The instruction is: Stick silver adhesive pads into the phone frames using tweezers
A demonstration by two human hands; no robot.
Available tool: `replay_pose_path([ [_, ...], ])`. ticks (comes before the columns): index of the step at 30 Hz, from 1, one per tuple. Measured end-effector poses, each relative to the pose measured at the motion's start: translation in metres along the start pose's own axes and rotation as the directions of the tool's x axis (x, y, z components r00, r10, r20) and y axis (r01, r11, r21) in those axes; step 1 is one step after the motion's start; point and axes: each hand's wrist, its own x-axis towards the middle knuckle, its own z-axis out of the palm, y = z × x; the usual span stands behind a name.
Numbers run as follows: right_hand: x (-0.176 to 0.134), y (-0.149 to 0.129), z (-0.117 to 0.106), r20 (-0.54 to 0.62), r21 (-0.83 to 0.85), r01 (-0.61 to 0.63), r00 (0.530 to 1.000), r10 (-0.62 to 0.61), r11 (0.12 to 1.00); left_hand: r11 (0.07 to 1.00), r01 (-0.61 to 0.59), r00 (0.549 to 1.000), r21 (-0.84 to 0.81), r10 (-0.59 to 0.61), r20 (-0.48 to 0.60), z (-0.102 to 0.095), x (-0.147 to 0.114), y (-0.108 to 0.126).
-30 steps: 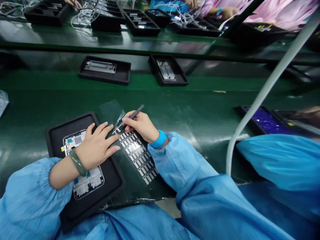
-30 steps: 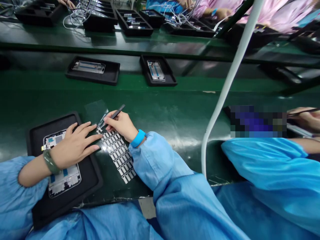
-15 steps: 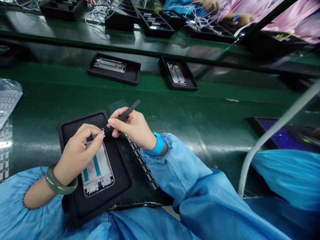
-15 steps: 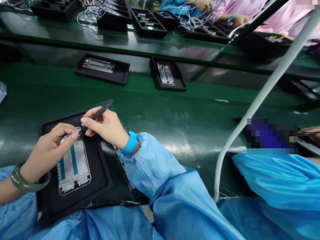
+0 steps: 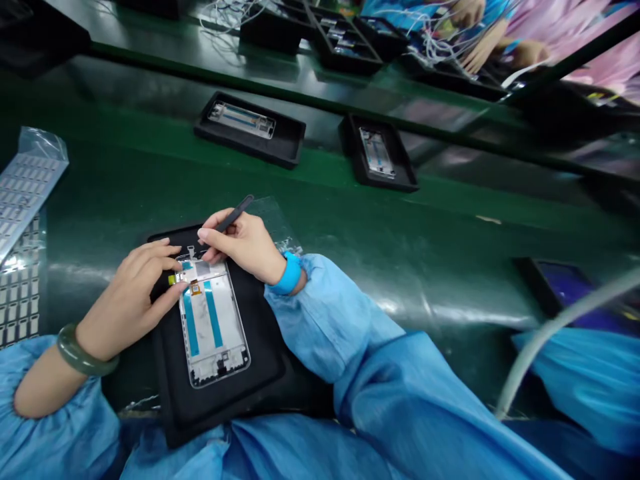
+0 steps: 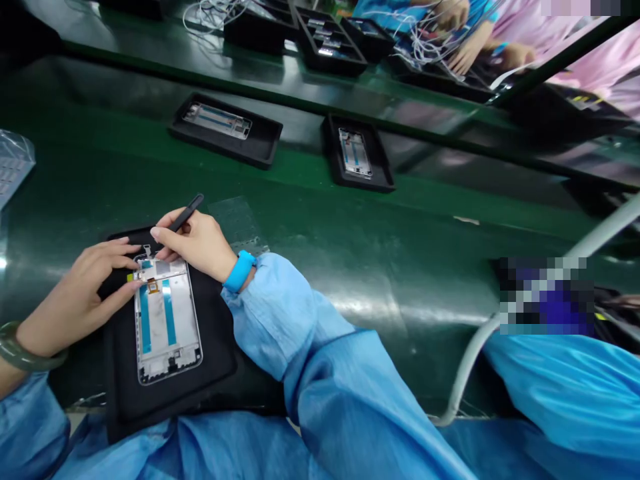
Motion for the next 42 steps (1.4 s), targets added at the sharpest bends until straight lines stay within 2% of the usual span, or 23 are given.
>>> replay_pose_path([
  [4,0.0,0.009,0.001,0.01,-0.098,-0.016,1.0,0.018,0.995,1.0,-0.012,1.0,0.016,0.012,0.005,0.004,-0.001,0.001],
  [15,-0.006,0.011,0.0,0.019,-0.278,0.058,0.998,-0.054,0.959,1.0,-0.016,1.0,0.022,0.016,0.0,0.003,0.0,0.006],
  [30,-0.006,0.011,0.001,0.028,-0.353,0.081,0.997,-0.076,0.932,0.999,-0.021,1.0,0.043,0.021,-0.013,0.004,0.0,0.005],
  [39,-0.008,0.007,0.0,0.106,-0.483,0.165,0.986,-0.129,0.86,0.974,-0.092,0.996,0.207,0.091,0.012,0.005,0.001,0.008],
  [42,-0.006,0.006,0.0,0.057,-0.385,0.138,0.99,-0.126,0.913,0.963,-0.095,0.995,0.251,0.091,0.026,0.004,0.003,0.013],
])
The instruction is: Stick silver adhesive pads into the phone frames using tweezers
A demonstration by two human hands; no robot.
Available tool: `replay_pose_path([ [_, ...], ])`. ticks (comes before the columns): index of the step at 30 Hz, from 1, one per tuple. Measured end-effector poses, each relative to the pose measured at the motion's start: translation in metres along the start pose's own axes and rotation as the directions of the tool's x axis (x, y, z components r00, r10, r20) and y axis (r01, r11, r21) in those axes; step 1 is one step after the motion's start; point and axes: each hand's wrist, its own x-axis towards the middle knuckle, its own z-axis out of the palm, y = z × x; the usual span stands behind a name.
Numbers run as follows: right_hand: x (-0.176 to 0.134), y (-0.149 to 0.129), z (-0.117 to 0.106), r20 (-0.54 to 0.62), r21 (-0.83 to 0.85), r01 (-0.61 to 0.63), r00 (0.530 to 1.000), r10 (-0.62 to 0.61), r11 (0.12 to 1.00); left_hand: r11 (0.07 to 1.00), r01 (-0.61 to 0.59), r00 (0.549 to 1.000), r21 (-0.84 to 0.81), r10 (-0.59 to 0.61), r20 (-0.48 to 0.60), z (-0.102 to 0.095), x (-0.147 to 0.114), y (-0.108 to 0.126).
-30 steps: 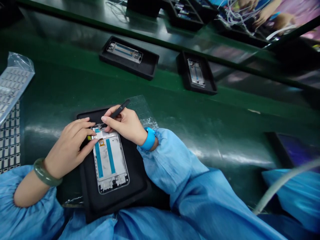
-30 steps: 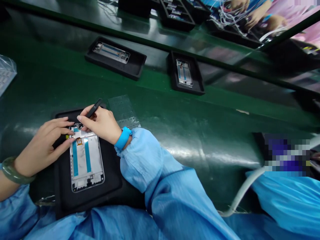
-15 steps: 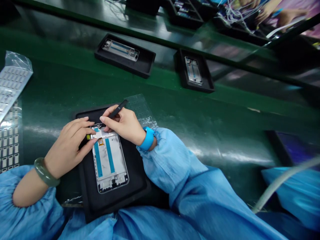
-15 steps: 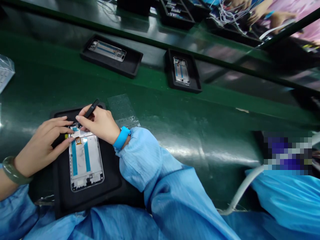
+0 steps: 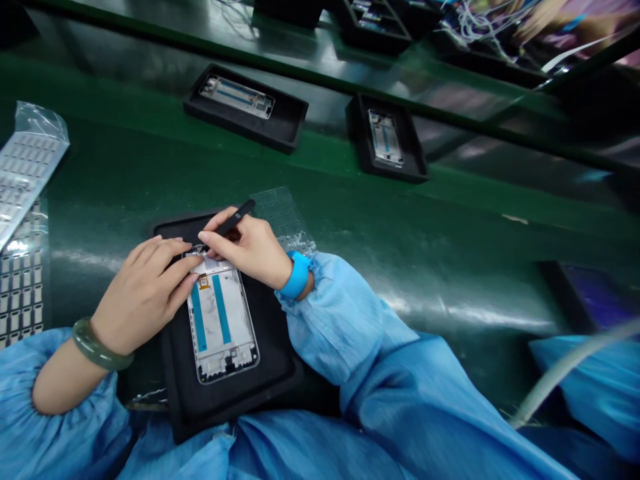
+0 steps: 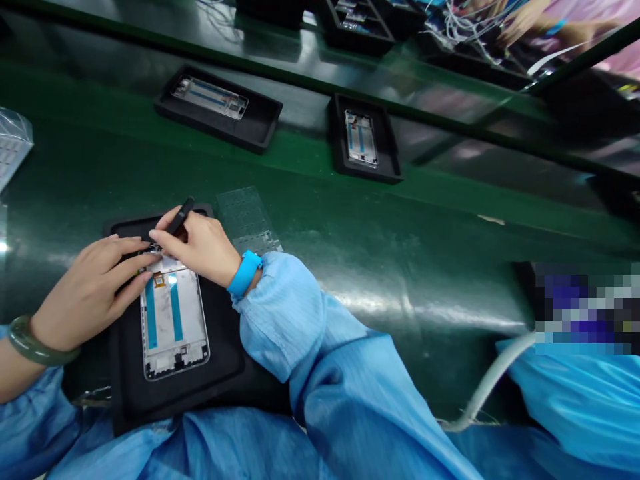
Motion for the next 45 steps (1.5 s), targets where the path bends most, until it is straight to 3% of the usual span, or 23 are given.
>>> replay_pose_path([
  [4,0.006,-0.001,-0.001,-0.102,0.273,0.017,0.995,0.011,0.962,0.999,0.017,1.0,0.038,-0.017,-0.012,0.001,0.001,0.004],
  [6,0.01,0.0,-0.001,-0.098,0.305,0.037,0.995,-0.007,0.952,0.999,0.023,0.999,0.048,-0.022,-0.025,0.003,0.0,0.005],
  [13,0.015,0.007,-0.001,-0.029,0.029,0.109,0.994,-0.108,0.994,0.998,0.039,0.998,0.041,-0.037,-0.049,0.007,-0.002,0.006],
  [26,0.009,0.002,0.001,0.009,-0.219,0.26,0.964,-0.265,0.94,0.999,0.052,0.996,-0.013,-0.053,-0.069,0.008,-0.003,0.007],
  [36,0.008,0.001,0.001,0.033,-0.314,0.37,0.925,-0.379,0.875,0.998,0.052,0.995,-0.025,-0.054,-0.084,0.008,-0.002,0.007],
  [45,0.007,0.002,0.001,0.029,-0.338,0.37,0.923,-0.383,0.865,0.997,0.046,0.998,-0.054,-0.049,-0.047,0.007,-0.003,0.004],
])
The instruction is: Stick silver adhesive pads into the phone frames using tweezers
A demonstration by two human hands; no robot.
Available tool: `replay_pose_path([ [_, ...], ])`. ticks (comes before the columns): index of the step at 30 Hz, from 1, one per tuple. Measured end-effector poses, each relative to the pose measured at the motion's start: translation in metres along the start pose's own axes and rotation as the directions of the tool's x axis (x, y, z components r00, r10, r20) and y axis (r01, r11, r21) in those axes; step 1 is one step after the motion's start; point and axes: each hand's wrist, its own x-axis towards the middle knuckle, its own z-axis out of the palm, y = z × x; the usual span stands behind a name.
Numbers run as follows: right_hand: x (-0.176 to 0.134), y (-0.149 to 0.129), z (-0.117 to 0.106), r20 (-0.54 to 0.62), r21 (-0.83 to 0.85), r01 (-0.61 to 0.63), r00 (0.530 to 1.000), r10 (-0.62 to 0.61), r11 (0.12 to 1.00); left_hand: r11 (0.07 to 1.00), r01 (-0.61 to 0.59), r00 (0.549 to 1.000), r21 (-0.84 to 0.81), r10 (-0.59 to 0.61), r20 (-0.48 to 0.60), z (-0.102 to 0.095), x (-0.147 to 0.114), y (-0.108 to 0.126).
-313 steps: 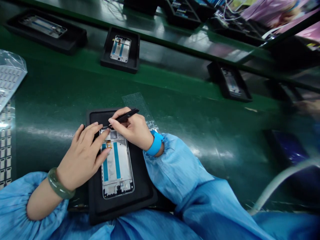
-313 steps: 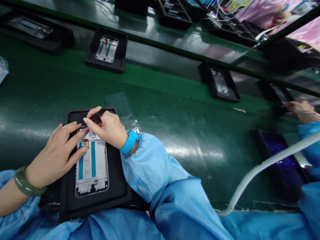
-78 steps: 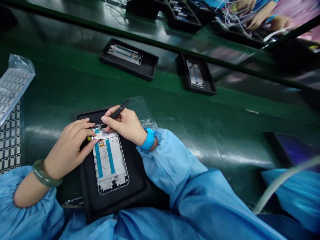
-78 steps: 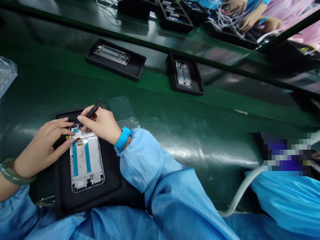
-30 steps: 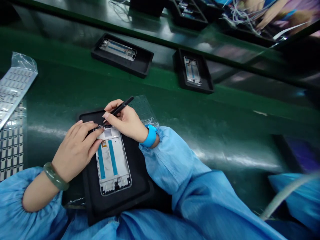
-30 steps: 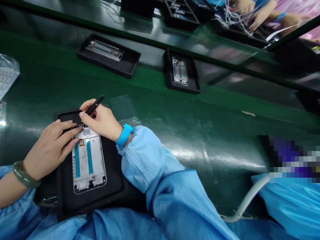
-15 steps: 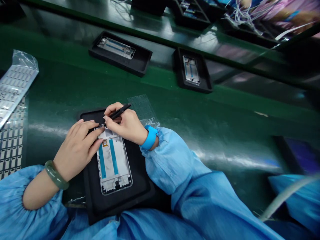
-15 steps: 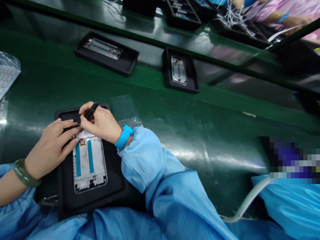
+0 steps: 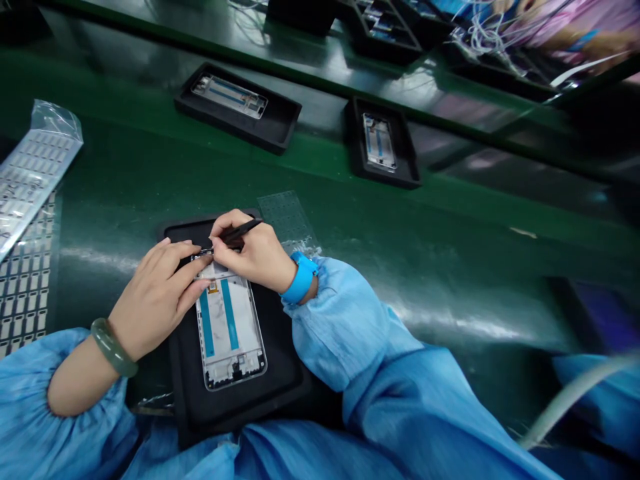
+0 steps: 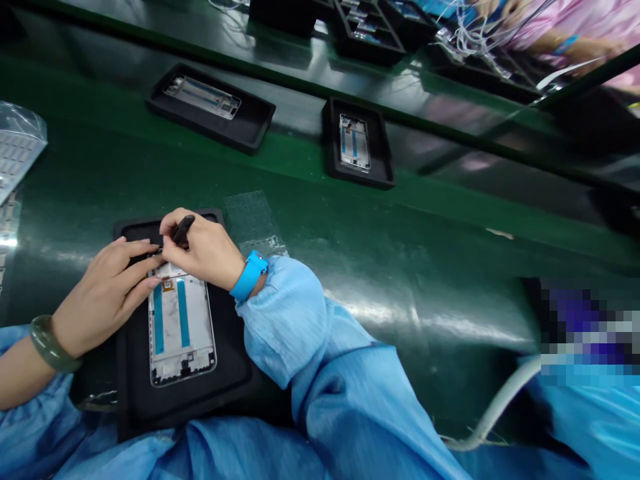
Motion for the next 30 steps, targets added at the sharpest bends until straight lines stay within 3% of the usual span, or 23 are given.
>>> replay_pose_path([
  [5,0.0002,0.0011,-0.0011,0.005,0.115,-0.074,0.997,0.074,0.991,1.0,0.011,1.0,-0.01,-0.011,0.011,-0.0015,0.0002,0.001],
  [15,0.0009,0.0001,-0.0002,0.025,0.085,-0.089,0.996,0.088,0.992,0.999,0.027,1.0,-0.041,-0.026,0.006,0.0006,-0.0003,-0.0001],
  [30,-0.0021,0.0007,0.0016,0.037,-0.05,0.058,0.998,-0.056,0.997,0.999,0.023,1.0,-0.026,-0.023,0.015,-0.0002,0.0003,0.001],
])
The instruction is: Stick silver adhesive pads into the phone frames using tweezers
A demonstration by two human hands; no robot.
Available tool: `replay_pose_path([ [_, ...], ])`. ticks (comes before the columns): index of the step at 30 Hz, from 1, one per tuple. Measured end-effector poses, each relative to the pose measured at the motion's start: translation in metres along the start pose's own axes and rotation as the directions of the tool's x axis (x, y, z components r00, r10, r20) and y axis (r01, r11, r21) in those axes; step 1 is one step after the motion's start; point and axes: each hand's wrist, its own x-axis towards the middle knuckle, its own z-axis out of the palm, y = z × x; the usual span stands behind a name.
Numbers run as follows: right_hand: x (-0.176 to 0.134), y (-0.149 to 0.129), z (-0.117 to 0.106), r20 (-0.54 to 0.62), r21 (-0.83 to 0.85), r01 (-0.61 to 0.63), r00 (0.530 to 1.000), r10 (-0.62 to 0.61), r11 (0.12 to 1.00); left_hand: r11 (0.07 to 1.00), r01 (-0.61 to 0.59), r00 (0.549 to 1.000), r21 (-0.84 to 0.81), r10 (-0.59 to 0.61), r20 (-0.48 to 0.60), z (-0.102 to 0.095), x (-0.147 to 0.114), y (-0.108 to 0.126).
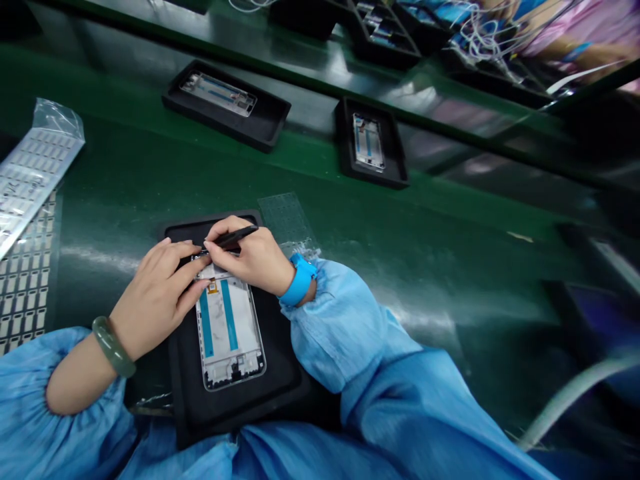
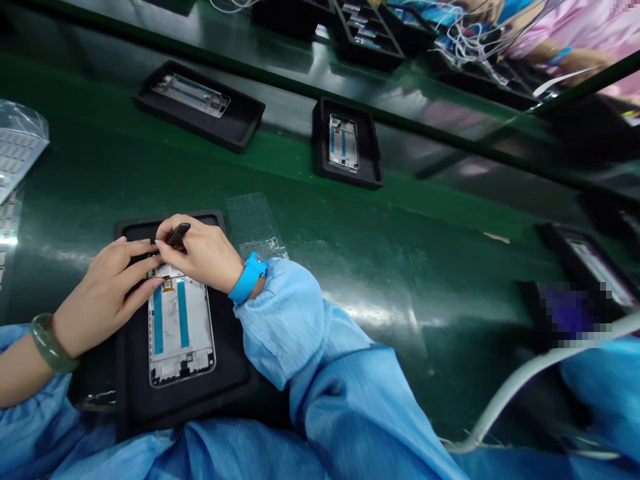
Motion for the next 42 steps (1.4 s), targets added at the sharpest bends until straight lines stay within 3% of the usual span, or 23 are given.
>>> replay_pose_path([
  [10,0.0053,-0.0031,0.0016,0.04,-0.027,-0.071,0.997,0.072,0.997,1.0,0.011,1.0,-0.006,-0.011,0.016,0.0006,-0.0016,-0.0034],
  [15,0.0028,-0.0016,0.0014,0.002,0.054,-0.102,0.995,0.102,0.993,1.0,0.016,1.0,-0.024,-0.016,0.013,0.0012,-0.0021,-0.0046],
  [22,0.0001,-0.001,0.0018,0.007,-0.041,-0.006,1.0,0.006,0.999,1.0,0.007,1.0,-0.019,-0.007,0.004,0.0022,-0.0005,-0.0031],
  [28,0.0058,-0.0051,0.0009,-0.005,0.055,-0.162,0.987,0.162,0.985,0.999,0.021,1.0,-0.026,-0.021,0.01,0.0008,-0.0003,-0.0035],
  [36,0.0034,-0.0058,-0.0029,-0.059,0.074,-0.201,0.977,0.205,0.977,1.0,-0.003,1.0,-0.012,0.003,0.005,-0.0013,0.0006,-0.0034],
  [39,0.0027,-0.0045,-0.0037,-0.051,0.078,-0.184,0.981,0.188,0.98,1.0,-0.003,1.0,-0.004,0.003,-0.004,-0.0007,0.0005,-0.003],
  [42,0.0024,-0.0064,-0.0019,-0.028,-0.023,-0.079,0.997,0.078,0.997,1.0,-0.001,1.0,-0.007,0.001,-0.003,-0.0009,0.0007,-0.0022],
])
